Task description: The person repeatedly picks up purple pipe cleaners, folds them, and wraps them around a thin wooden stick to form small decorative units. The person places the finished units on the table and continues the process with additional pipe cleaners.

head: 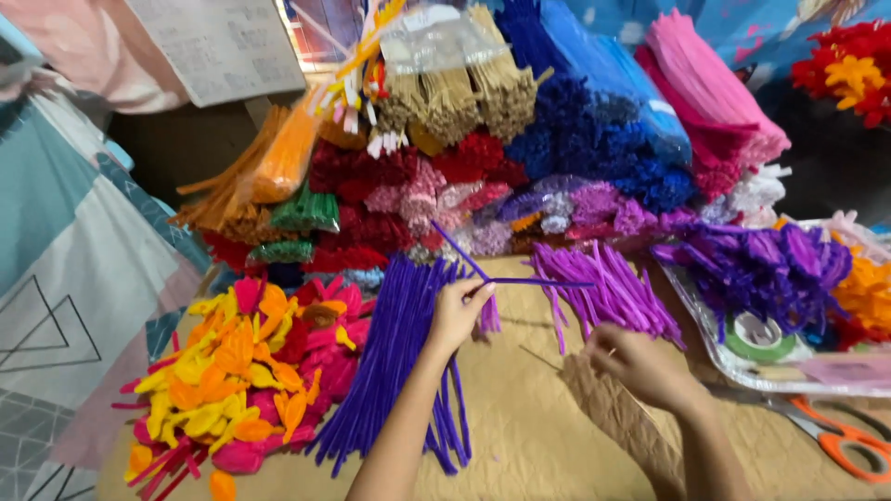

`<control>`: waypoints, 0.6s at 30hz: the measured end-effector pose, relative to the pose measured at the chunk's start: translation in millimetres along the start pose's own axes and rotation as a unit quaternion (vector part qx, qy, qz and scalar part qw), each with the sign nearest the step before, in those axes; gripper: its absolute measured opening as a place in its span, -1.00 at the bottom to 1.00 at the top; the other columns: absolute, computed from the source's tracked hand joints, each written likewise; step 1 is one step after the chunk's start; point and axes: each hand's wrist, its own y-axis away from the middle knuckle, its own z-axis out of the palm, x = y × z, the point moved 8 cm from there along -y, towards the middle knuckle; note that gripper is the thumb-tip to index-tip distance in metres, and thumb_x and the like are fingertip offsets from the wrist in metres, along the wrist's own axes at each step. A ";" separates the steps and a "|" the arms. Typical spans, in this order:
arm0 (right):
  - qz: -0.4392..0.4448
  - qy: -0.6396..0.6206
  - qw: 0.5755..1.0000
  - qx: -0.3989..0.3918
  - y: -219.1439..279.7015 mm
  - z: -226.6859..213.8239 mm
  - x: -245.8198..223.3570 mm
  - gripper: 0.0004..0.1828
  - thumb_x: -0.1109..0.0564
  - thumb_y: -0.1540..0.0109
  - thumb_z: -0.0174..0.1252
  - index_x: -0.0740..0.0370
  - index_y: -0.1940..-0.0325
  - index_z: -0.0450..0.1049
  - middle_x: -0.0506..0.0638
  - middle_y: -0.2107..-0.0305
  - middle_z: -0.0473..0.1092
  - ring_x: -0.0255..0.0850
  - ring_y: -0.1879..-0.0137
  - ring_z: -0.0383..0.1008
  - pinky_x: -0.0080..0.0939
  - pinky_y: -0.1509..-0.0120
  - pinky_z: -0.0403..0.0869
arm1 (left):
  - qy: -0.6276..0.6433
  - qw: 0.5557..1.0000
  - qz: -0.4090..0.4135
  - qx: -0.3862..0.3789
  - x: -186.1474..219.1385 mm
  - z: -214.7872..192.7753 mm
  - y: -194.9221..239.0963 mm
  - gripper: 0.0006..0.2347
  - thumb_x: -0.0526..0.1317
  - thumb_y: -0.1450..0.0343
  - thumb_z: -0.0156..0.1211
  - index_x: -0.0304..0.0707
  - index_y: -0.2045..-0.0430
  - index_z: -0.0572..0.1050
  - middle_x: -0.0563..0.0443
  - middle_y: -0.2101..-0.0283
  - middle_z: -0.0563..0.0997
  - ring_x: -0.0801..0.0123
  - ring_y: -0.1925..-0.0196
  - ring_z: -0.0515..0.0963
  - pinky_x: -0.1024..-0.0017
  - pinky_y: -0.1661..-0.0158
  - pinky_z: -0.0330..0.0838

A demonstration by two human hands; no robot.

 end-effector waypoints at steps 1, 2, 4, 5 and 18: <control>-0.003 0.000 1.000 0.005 -18.3 -4.8 16.1 -0.79 -0.13 -0.36 -0.04 -0.22 0.17 0.52 -0.42 0.32 0.63 -0.58 0.24 0.64 -0.45 0.25 0.49 | -0.001 1.000 0.005 0.002 -8.4 2.3 -7.0 -0.81 -0.12 -0.43 0.22 -0.23 0.34 0.69 0.11 0.31 0.74 0.57 0.27 0.62 0.50 0.26 0.41; -0.028 -0.217 0.971 0.095 -32.7 -19.9 32.8 -0.82 -0.01 -0.35 -0.01 -0.02 0.05 0.47 -0.06 0.37 0.58 -0.19 0.33 0.63 -0.19 0.33 0.52 | 0.114 0.992 -0.046 0.023 -27.5 2.8 -7.0 -0.83 -0.13 -0.45 0.25 -0.20 0.29 0.70 0.13 0.57 0.54 0.60 0.48 0.47 0.59 0.40 0.31; -0.053 -0.422 0.887 0.177 -46.3 -42.9 46.5 -0.77 0.11 -0.35 0.02 0.18 -0.06 0.43 0.30 0.43 0.55 0.19 0.42 0.64 0.06 0.41 0.56 | 0.227 0.968 -0.095 0.046 -28.6 -2.4 -0.4 -0.85 -0.15 -0.48 0.27 -0.17 0.24 0.70 0.16 0.83 0.35 0.64 0.68 0.33 0.68 0.54 0.21; -0.103 -0.447 0.850 0.259 -40.7 -67.3 37.6 -0.70 0.17 -0.32 0.04 0.24 -0.13 0.43 0.22 0.36 0.50 0.01 0.33 0.51 -0.08 0.36 0.46 | 0.338 0.932 -0.131 0.024 -14.1 -2.3 6.0 -0.85 -0.16 -0.49 0.23 -0.16 0.21 0.69 0.11 0.56 0.54 0.58 0.46 0.50 0.60 0.31 0.36; -0.346 -0.443 0.800 0.210 -64.6 -52.3 -63.9 -0.84 0.34 -0.15 0.28 0.29 0.21 0.70 0.16 0.30 0.59 -0.05 0.14 0.58 -0.12 0.02 0.53 | 0.372 0.912 -0.142 -0.093 70.1 14.0 30.2 -0.90 -0.33 -0.32 0.48 -0.31 0.36 0.70 0.00 0.40 0.72 0.56 0.45 0.61 0.64 0.41 0.52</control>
